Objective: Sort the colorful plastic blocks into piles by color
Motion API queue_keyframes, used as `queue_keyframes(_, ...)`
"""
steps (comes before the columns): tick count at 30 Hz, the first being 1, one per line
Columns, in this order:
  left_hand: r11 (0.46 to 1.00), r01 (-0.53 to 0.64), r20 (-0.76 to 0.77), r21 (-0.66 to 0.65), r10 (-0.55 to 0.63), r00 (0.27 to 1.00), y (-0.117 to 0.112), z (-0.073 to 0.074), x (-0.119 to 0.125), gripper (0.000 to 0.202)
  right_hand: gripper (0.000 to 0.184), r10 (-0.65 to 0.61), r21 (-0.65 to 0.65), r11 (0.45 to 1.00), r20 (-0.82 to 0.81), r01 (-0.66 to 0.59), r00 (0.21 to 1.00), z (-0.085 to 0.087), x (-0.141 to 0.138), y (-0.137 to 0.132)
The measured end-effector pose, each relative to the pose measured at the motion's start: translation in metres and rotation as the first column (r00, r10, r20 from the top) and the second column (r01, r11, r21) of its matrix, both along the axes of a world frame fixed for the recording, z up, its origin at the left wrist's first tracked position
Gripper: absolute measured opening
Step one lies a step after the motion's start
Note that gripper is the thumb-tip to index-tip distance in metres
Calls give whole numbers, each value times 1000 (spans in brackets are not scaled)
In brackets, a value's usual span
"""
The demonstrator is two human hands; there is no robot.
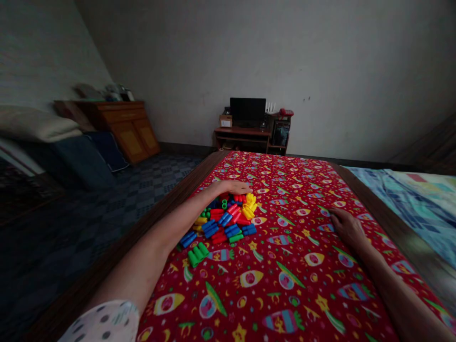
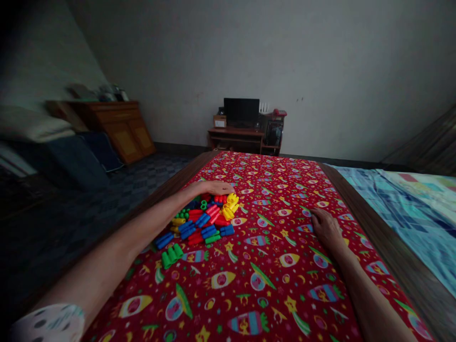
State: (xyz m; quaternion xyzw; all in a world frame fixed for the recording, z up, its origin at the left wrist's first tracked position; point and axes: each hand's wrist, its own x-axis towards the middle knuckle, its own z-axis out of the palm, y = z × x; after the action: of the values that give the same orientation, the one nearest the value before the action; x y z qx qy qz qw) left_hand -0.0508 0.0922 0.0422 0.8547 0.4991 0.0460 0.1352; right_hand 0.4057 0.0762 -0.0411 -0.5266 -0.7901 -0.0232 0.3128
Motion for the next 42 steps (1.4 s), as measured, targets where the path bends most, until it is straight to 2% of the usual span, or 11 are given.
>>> queue_keyframes(3, 999, -41, 44, -10, 42, 998, -33, 13, -25, 60, 38, -6, 6, 1000, -5, 6, 1000, -2, 0, 1)
queue_keyframes(6, 967, -249, 249, 60, 227, 941, -71, 16, -63, 69, 38, -6, 11, 1000, -9, 6, 1000, -3, 0, 2)
queue_keyframes(9, 853, -520, 407, 51, 457, 790, -103, -2, -92, 83, 36, 2, 9, 1000, -10, -2, 1000, -1, -3, 1)
queue_keyframes(13, 817, -568, 501, -93, 532, 683, -124, -28, -95, 85, 35, 8, 12, 1000, -29, -7, 1000, 2, -6, 0)
queue_keyframes(19, 800, -600, 464, 14, 526, 713, -145, -20, -78, 79, 35, 20, 13, 1000, -40, -19, 999, 5, -7, -3)
queue_keyframes(22, 773, -614, 388, 160, 522, 759, -190, -20, -74, 76, 34, 50, 21, 999, -35, -50, 998, 5, -7, -2)
queue_keyframes(25, 838, -501, 265, 216, 443, 856, -246, -37, -63, 81, 35, 63, 27, 998, -28, -62, 998, 4, -7, 0)
queue_keyframes(28, 871, -426, 129, 246, 406, 905, -273, -55, -49, 100, 34, 72, 31, 997, -26, -72, 997, 2, -8, 2)
queue_keyframes(32, 824, -483, 144, 296, 461, 876, -251, -63, -31, 106, 36, 70, 35, 997, -28, -69, 997, 1, -9, 2)
queue_keyframes(38, 774, -526, 244, 351, 467, 850, -202, -47, -23, 96, 36, 65, 56, 996, -28, -64, 997, 0, -10, 0)
queue_keyframes(42, 636, -692, 461, 342, 528, 713, -170, -38, -51, 67, 35, 69, 53, 996, -18, -68, 997, 0, -10, 0)
